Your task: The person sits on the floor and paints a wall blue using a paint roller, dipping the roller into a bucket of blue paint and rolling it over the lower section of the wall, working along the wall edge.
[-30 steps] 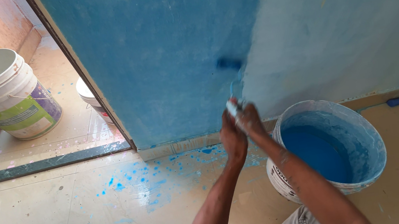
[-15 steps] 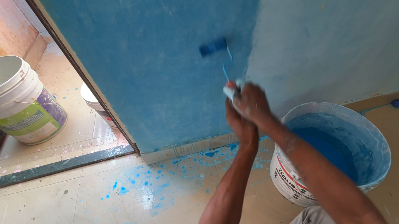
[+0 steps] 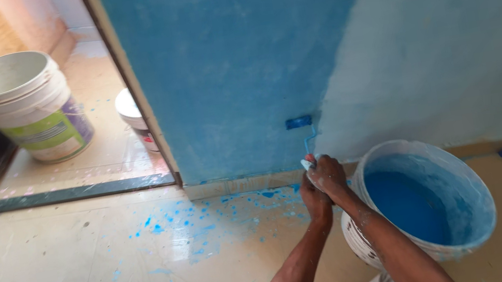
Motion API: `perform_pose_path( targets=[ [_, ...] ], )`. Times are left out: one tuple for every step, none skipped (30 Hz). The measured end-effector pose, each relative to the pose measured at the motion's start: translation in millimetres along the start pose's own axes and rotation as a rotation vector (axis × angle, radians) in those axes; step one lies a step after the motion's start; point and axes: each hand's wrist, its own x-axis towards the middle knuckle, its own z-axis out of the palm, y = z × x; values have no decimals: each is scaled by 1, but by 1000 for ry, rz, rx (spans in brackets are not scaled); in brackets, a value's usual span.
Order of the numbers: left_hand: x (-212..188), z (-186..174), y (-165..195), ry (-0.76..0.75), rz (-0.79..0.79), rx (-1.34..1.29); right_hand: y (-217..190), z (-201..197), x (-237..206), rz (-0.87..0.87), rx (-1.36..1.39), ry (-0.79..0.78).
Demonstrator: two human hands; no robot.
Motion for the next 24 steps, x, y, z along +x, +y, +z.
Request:
perform_pose_path(
  targets=[
    [3,2,5,-6,44,-27,-3,-1,5,16,-14,-4],
    [6,6,13,-19,117,-57,-7,-7,12,-42,-19,27],
    [9,13,24,-35,186,-85,-17,-21,18,-95,-25,59],
    [13,21,38,-54,256,-111,-30,-38,25,-89,-32,28],
    [17,32,53,-39,270,-135,-43,-59,32,-77,-44,-4],
    [24,43,71,-26,284,-164,-58,-82,40,-147,-61,12],
    [31,51,90,-14,334,-161,-76,-104,46,-215,-72,28],
    [35,57,106,-6,381,-158,-92,-123,51,-254,-56,30],
    [39,61,120,-15,439,-162,-108,-139,55,-293,-42,34],
    [45,63,131,-25,499,-167,-121,-150,59,-290,-28,45],
    [48,63,139,-38,559,-167,-131,-156,61,-285,-9,55],
    [51,60,142,-47,524,-166,-136,-157,62,-278,9,62],
    [52,55,141,-57,488,-166,-136,-151,60,-276,17,74],
    [55,49,138,-69,457,-166,-134,-140,59,-276,27,90],
    [57,41,130,-55,462,-132,-129,-125,57,-276,37,106],
    [54,30,117,-42,465,-98,-119,-105,52,-258,24,123],
    [51,16,103,-30,470,-60,-108,-81,45,-239,15,142],
    [45,-2,87,-24,463,57,-99,-55,36,-104,92,51],
    [39,-19,70,-22,455,173,-88,-30,25,32,168,-38],
    [34,-33,55,4,375,235,-79,-6,15,54,250,-64],
    [30,-49,42,30,295,302,-72,13,5,77,337,-91],
    [24,-65,31,29,310,318,-64,29,-5,21,379,-76],
    [22,-76,27,30,332,332,-65,41,-11,-44,420,-59],
    [20,-83,29,59,344,352,-69,47,-17,-139,497,2]
  ],
)
